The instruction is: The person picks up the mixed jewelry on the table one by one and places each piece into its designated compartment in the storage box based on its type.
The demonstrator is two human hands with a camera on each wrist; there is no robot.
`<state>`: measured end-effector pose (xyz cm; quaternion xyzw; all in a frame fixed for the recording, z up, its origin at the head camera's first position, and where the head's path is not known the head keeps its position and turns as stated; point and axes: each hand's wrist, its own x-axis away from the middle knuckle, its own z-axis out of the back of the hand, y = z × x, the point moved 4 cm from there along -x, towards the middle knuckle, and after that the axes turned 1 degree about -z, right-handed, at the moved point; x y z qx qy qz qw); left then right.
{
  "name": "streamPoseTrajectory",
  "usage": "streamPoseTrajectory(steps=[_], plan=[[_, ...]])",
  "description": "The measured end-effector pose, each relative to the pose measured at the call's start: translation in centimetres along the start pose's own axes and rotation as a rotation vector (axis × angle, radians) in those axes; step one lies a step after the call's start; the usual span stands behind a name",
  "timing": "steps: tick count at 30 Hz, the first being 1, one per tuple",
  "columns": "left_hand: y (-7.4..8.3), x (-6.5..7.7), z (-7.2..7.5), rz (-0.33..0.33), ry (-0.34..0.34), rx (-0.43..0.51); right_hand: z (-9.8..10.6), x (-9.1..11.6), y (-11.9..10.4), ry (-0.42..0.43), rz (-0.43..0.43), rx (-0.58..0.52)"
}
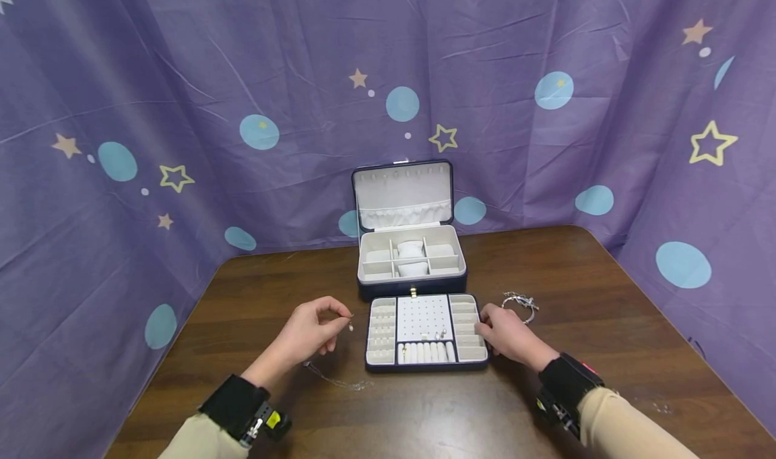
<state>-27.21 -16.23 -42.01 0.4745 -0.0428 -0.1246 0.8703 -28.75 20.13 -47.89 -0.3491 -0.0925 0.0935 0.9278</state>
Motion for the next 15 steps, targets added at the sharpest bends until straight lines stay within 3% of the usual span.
streamPoseTrajectory(steps=[15], plan=[[0.6, -0.7, -1.9, -0.015, -0.031, 0.044, 0.0, 0.1, -0.1, 0.021, 0.027, 0.004]])
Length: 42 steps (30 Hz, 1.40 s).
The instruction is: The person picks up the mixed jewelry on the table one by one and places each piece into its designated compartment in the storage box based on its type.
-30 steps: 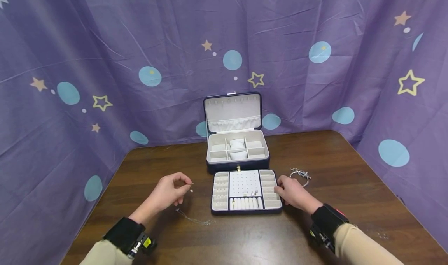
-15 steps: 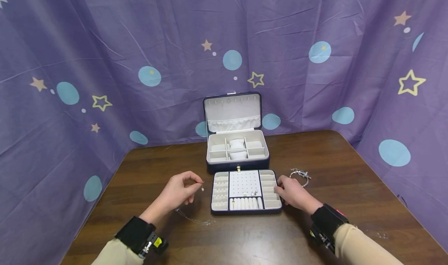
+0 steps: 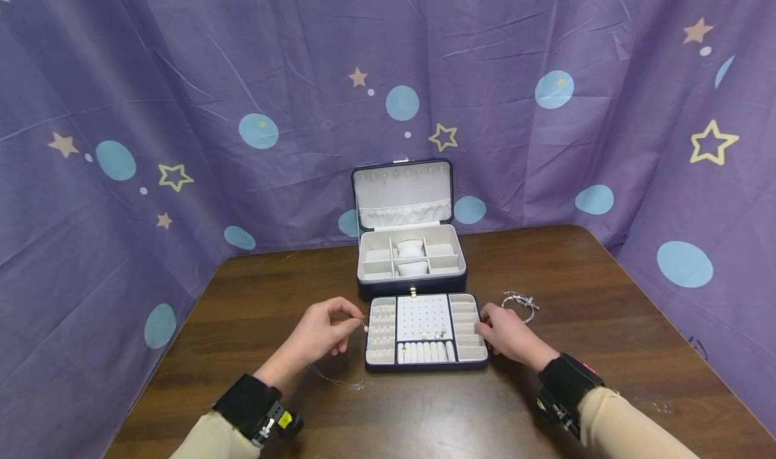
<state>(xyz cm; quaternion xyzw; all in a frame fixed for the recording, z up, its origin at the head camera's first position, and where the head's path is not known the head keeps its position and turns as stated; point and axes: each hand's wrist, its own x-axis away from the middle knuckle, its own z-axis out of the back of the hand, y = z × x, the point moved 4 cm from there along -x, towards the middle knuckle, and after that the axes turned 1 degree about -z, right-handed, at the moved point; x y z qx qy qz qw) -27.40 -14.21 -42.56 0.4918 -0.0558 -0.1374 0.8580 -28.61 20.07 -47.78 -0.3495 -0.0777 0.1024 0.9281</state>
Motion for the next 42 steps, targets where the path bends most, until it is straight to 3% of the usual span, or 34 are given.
streamPoseTrajectory(steps=[14, 25, 42], plan=[[0.9, -0.6, -1.8, -0.028, -0.046, 0.004, 0.0, 0.1, -0.1, 0.001, -0.004, 0.0], [1.1, -1.1, -3.0, -0.086, -0.063, -0.031, 0.0, 0.1, -0.1, -0.007, -0.033, -0.003], [1.3, -2.0, -5.4, -0.049, -0.118, -0.074, 0.0, 0.0, 0.0, -0.017, -0.035, -0.008]])
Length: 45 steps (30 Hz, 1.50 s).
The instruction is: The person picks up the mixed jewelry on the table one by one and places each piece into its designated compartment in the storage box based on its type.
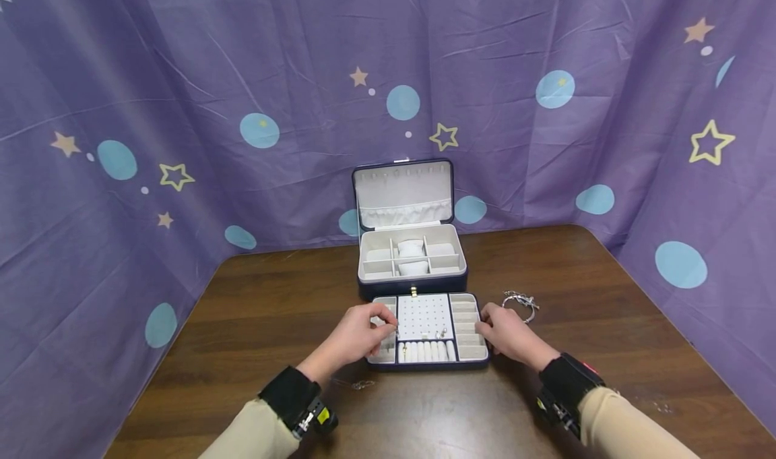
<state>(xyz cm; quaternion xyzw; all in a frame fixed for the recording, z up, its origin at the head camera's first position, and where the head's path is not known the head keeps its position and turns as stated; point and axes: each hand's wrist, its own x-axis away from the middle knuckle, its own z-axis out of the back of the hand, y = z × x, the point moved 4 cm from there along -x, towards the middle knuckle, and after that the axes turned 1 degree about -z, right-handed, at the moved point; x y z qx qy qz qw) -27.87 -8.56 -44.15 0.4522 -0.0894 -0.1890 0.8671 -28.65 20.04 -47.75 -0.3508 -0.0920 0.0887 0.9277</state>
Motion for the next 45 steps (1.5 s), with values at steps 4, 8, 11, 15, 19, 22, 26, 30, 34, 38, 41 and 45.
streamPoseTrajectory(steps=[4, 8, 11, 15, 19, 22, 26, 30, 34, 38, 41, 45], plan=[[0.2, -0.3, -0.5, 0.021, -0.006, -0.037, 0.0, 0.0, 0.1, -0.004, -0.006, 0.004], [0.4, -0.5, -1.0, 0.019, -0.006, -0.083, 0.0, 0.0, 0.1, -0.009, -0.01, 0.007], [0.6, -0.8, -1.3, 0.005, 0.001, -0.111, 0.0, 0.0, 0.2, -0.009, -0.011, 0.005], [0.8, -1.1, -1.7, -0.018, 0.014, -0.154, 0.0, 0.0, 0.2, -0.013, -0.012, 0.003], [1.1, -1.3, -2.0, -0.03, 0.014, -0.192, 0.0, -0.1, 0.2, -0.019, -0.016, 0.002], [1.4, -1.4, -2.2, -0.046, 0.013, -0.224, 0.0, -0.1, 0.1, -0.019, -0.015, 0.0], [1.7, -1.7, -2.6, -0.076, 0.012, -0.278, 0.0, 0.0, 0.1, -0.015, -0.01, -0.001], [2.0, -2.1, -3.0, -0.085, 0.002, -0.313, 0.0, 0.0, 0.1, -0.012, -0.005, 0.001], [2.2, -2.5, -3.3, -0.092, -0.008, -0.343, 0.0, 0.0, 0.1, -0.014, -0.01, 0.003], [2.5, -2.9, -3.6, -0.1, -0.009, -0.373, 0.0, 0.0, 0.1, -0.018, -0.013, 0.003], [2.7, -3.1, -3.8, -0.105, -0.009, -0.403, 0.0, 0.0, 0.2, -0.02, -0.013, 0.006], [2.9, -3.3, -4.0, -0.116, -0.013, -0.441, 0.0, 0.1, 0.1, -0.021, -0.019, 0.009]])
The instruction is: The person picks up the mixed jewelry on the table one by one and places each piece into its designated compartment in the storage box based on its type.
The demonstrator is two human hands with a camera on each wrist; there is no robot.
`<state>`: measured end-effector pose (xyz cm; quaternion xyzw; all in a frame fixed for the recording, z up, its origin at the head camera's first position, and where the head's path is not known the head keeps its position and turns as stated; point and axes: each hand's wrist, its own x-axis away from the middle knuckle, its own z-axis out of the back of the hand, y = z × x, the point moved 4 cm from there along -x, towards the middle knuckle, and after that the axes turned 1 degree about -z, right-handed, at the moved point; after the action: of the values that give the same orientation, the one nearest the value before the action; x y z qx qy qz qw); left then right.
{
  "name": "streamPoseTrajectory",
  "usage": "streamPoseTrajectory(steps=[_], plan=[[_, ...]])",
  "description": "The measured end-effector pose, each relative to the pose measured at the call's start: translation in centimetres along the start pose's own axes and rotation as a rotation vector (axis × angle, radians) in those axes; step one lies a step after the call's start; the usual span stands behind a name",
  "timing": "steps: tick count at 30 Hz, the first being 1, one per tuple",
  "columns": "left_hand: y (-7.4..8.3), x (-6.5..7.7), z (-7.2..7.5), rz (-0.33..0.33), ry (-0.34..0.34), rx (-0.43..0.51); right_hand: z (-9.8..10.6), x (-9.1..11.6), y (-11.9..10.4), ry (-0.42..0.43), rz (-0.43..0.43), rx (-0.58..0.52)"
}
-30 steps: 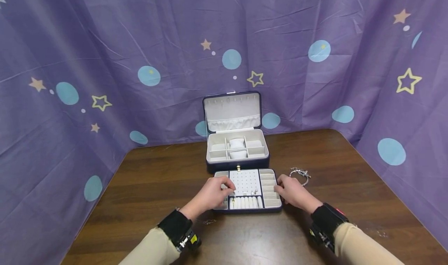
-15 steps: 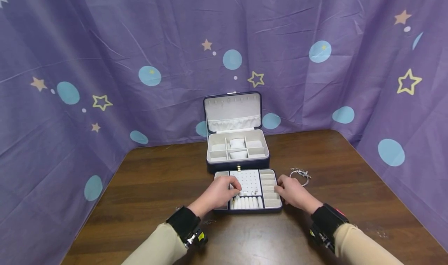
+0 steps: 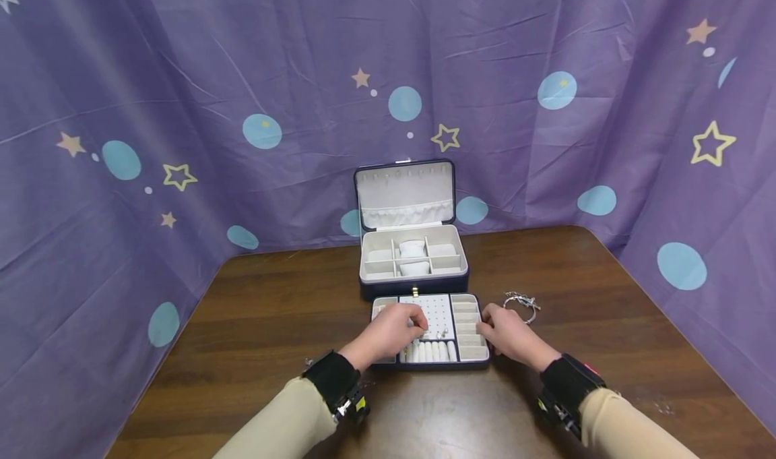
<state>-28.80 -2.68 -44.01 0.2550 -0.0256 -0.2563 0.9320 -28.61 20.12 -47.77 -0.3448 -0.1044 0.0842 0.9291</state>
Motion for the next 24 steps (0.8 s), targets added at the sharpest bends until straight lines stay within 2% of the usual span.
streamPoseTrajectory(steps=[8, 15, 24], plan=[[0.5, -0.5, -0.3, 0.0, -0.011, -0.06, 0.0, 0.0, -0.1, 0.005, 0.005, 0.003], [0.8, -0.8, -0.6, 0.01, -0.022, -0.074, 0.0, 0.0, -0.1, 0.009, 0.009, 0.005], [1.1, -1.2, -0.9, -0.013, -0.011, -0.124, -0.1, -0.1, 0.0, 0.004, 0.004, 0.008]])
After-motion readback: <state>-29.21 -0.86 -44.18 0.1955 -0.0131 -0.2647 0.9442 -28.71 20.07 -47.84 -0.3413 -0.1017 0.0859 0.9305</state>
